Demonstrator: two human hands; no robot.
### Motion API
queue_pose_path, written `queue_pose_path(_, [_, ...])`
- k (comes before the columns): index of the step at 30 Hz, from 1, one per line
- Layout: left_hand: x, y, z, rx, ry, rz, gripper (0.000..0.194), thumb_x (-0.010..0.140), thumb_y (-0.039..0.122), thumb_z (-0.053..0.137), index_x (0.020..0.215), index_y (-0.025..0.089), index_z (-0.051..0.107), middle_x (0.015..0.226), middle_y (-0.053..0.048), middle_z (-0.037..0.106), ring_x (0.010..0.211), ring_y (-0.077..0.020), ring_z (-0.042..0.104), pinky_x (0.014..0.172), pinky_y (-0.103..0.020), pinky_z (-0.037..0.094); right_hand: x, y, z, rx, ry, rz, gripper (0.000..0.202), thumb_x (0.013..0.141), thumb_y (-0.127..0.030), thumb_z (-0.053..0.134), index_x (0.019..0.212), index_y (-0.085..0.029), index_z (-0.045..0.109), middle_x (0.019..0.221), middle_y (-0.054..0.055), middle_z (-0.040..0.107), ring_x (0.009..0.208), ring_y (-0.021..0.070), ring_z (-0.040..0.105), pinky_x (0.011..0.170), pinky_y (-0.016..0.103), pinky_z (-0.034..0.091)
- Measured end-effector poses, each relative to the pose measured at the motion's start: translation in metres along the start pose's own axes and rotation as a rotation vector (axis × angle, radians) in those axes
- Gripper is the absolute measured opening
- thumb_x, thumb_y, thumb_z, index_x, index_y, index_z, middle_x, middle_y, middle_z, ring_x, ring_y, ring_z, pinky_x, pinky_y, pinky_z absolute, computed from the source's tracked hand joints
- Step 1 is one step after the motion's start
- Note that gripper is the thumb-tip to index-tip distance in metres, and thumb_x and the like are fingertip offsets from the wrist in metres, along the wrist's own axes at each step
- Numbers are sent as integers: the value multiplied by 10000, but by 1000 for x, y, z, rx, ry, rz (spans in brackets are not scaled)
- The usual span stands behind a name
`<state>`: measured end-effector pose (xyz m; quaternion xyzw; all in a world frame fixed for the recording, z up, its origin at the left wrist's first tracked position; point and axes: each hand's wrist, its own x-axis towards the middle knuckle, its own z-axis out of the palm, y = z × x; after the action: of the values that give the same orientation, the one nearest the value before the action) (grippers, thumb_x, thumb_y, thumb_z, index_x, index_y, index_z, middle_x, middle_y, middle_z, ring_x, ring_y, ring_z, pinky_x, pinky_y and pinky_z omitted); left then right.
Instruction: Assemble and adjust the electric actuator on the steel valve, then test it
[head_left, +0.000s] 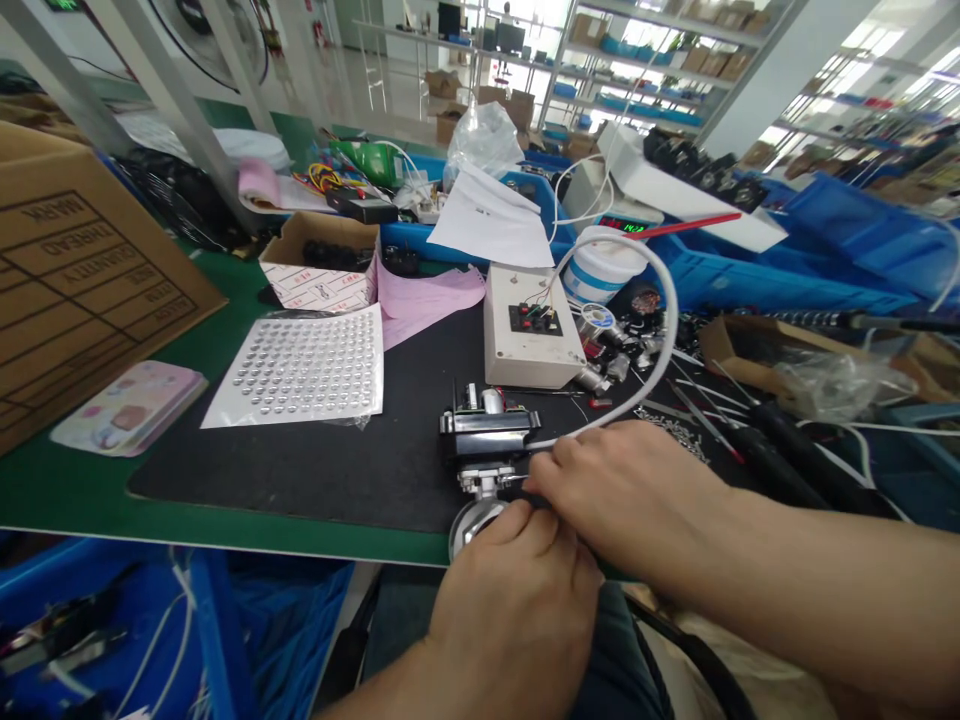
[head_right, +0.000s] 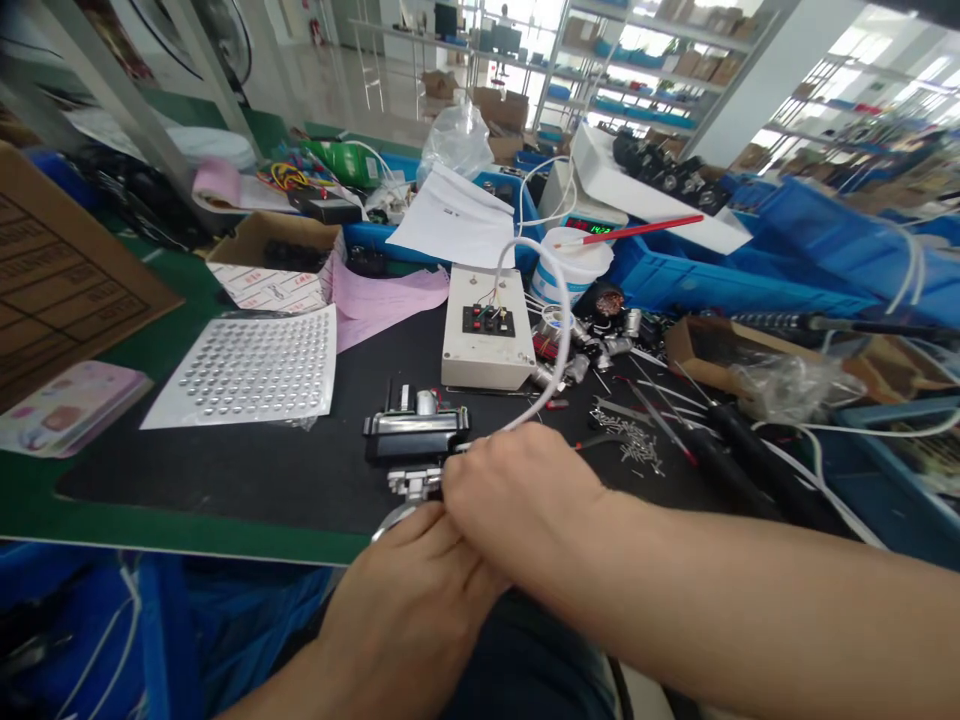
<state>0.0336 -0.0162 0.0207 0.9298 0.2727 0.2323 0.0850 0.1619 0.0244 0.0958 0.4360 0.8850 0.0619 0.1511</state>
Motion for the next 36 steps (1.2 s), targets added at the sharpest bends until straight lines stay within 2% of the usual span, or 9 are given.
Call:
queue_pose_path(5, [0,-1,-7,109,58,24,114,863,225,580,759,181,570,721,14,608,694,-179,545,724,-338,411,-8,0,97,572,431,78,581,1066,-352,198,664,-161,572,583,34,599,521,130,567,522,215,374])
queue_pose_path(7, [0,0,-5,124,79,24,103,863,229,583,775,178,571,721,16,603,703,-178,539,748,-341,392,-8,-4,117,708,466,82,620,1068,-391,138,723,-153,595,628,45,620,564,132,586,556,213,411])
queue_pose_path(10, [0,0,-2,99,70,3,104,857,217,592,764,187,554,715,21,591,689,-177,523,718,-343,371,-14,2,111,709,413,30,603,1067,-419,176,747,-152,612,667,41,633,605,130,605,570,206,415])
queue_pose_path(15, [1,1,-3,49,51,-1,138,853,206,597,732,197,532,695,22,577,653,-180,496,656,-343,351,-29,20,58,310,297,78,479,1055,-374,309,761,-178,632,656,21,629,591,149,611,513,240,297])
queue_pose_path(21, [1,1,-6,50,40,-12,63,867,191,566,805,187,568,767,14,619,713,-187,524,739,-347,364,-17,10,10,36,166,28,262,905,-247,638,652,-189,600,576,-2,613,492,160,570,474,281,106])
queue_pose_path(24, [0,1,-6,56,54,-1,70,873,201,561,806,182,571,764,11,620,710,-185,518,748,-341,352,-14,10,21,60,259,1,346,966,-285,553,634,-194,585,558,4,604,477,162,558,471,293,136])
queue_pose_path(28, [-2,-1,0,66,140,9,120,869,226,585,763,179,559,705,22,589,680,-174,498,734,-338,320,-11,2,78,367,507,34,561,1064,-385,278,630,-176,566,553,1,579,506,131,565,497,262,292])
queue_pose_path(31, [-2,-2,2,63,154,23,118,845,261,621,778,175,575,702,26,588,693,-174,498,766,-341,313,-9,-10,114,598,662,146,582,1067,-385,246,632,-162,562,553,10,562,513,122,551,521,229,355])
queue_pose_path(36, [-1,-2,-1,63,144,-10,173,797,253,689,727,186,546,694,39,575,674,-166,475,733,-331,311,-19,-1,109,681,494,70,528,1065,-393,269,710,-165,587,612,5,583,547,119,558,534,218,374])
